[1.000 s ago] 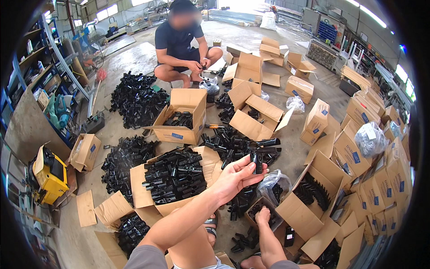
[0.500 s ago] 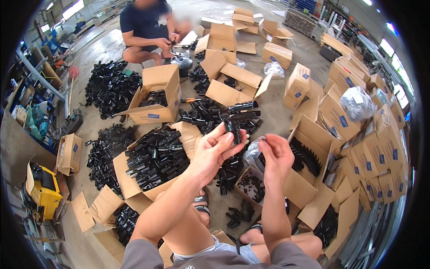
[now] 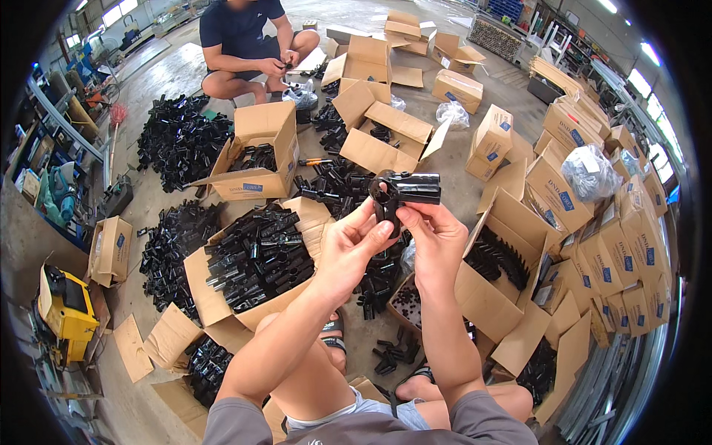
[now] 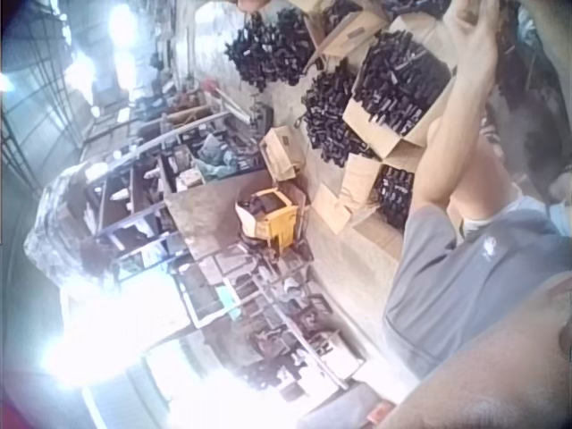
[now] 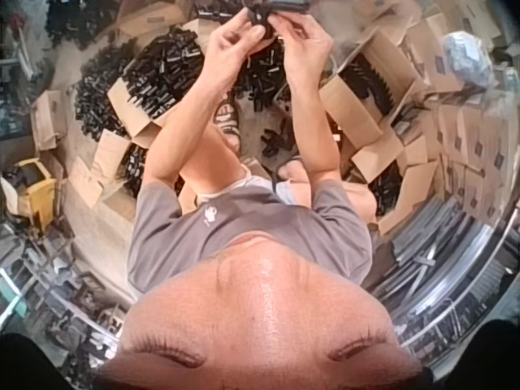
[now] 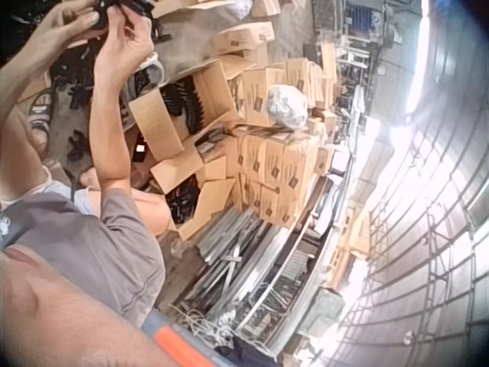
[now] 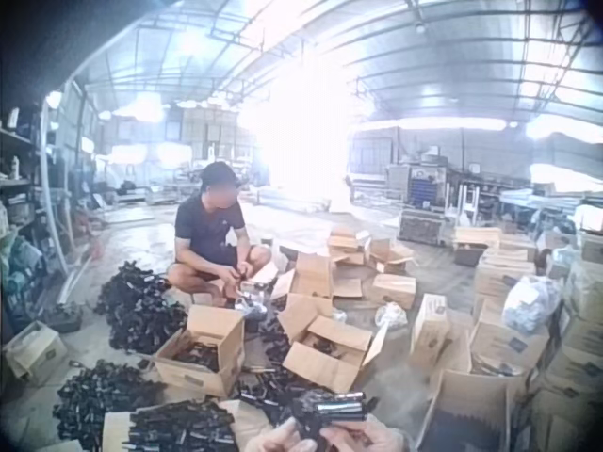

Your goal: The person sorts black plastic mechanical components by hand, placing them into different cardboard boxes and plastic bags while sitting on the floor of a fabrication facility.

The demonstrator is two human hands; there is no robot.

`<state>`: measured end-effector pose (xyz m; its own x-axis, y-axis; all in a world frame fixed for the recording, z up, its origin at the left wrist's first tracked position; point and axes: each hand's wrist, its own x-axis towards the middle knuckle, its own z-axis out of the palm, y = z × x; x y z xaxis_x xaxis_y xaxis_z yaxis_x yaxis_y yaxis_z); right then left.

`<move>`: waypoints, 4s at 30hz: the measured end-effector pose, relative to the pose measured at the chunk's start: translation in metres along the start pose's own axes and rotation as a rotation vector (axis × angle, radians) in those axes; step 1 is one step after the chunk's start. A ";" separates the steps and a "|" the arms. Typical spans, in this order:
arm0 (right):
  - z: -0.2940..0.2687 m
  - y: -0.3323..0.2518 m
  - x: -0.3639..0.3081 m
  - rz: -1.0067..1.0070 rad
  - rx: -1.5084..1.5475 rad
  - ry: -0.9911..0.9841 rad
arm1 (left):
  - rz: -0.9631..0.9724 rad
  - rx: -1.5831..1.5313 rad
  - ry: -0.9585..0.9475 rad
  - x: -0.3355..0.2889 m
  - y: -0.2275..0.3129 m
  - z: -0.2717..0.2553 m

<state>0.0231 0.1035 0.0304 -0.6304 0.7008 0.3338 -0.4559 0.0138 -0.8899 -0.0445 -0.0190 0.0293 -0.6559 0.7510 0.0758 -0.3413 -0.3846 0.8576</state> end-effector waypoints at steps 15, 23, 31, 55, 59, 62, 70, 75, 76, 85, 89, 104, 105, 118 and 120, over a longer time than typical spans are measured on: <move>0.000 -0.006 -0.006 0.053 -0.028 0.001 | 0.054 0.057 0.018 0.000 -0.005 0.001; -0.003 -0.002 -0.006 -0.022 -0.169 0.048 | 0.061 0.026 0.047 0.001 -0.003 0.010; 0.012 0.013 -0.012 0.010 0.067 0.181 | 0.107 0.055 0.058 0.004 -0.016 0.009; 0.006 0.018 -0.013 -0.017 -0.061 0.149 | 0.154 0.071 0.069 0.005 -0.015 0.009; 0.006 0.014 -0.014 -0.041 -0.265 0.143 | 0.126 0.075 0.083 0.001 -0.015 0.008; 0.003 0.014 -0.014 -0.104 -0.107 0.133 | 0.159 0.106 0.096 0.003 -0.017 0.011; 0.001 0.003 -0.015 -0.196 -0.374 0.124 | 0.191 0.092 0.098 0.001 -0.016 0.018; -0.010 0.018 -0.016 -0.079 -0.180 0.124 | 0.207 0.145 0.075 0.001 -0.020 0.017; -0.010 0.018 -0.016 -0.027 -0.165 0.109 | 0.211 0.140 0.081 0.001 -0.020 0.018; -0.011 0.016 -0.017 -0.074 -0.222 0.162 | 0.125 0.084 0.072 -0.001 -0.024 0.023; -0.014 0.005 -0.021 -0.125 -0.355 0.145 | 0.122 0.119 0.042 0.000 -0.026 0.020; -0.019 0.009 -0.028 -0.047 -0.062 0.278 | 0.065 0.122 0.064 0.001 -0.048 0.036; -0.024 0.013 -0.029 -0.064 -0.099 0.272 | 0.057 0.117 0.061 0.001 -0.051 0.036; -0.041 0.035 -0.028 -0.111 -0.319 0.349 | 0.069 0.223 0.039 0.004 -0.066 0.033; -0.042 0.034 -0.027 -0.092 -0.242 0.323 | 0.023 0.082 0.038 0.004 -0.061 0.040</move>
<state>0.0509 0.1154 -0.0223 -0.3463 0.8761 0.3354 -0.3159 0.2277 -0.9211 0.0007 0.0286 -0.0028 -0.6883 0.7213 0.0776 -0.2712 -0.3550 0.8947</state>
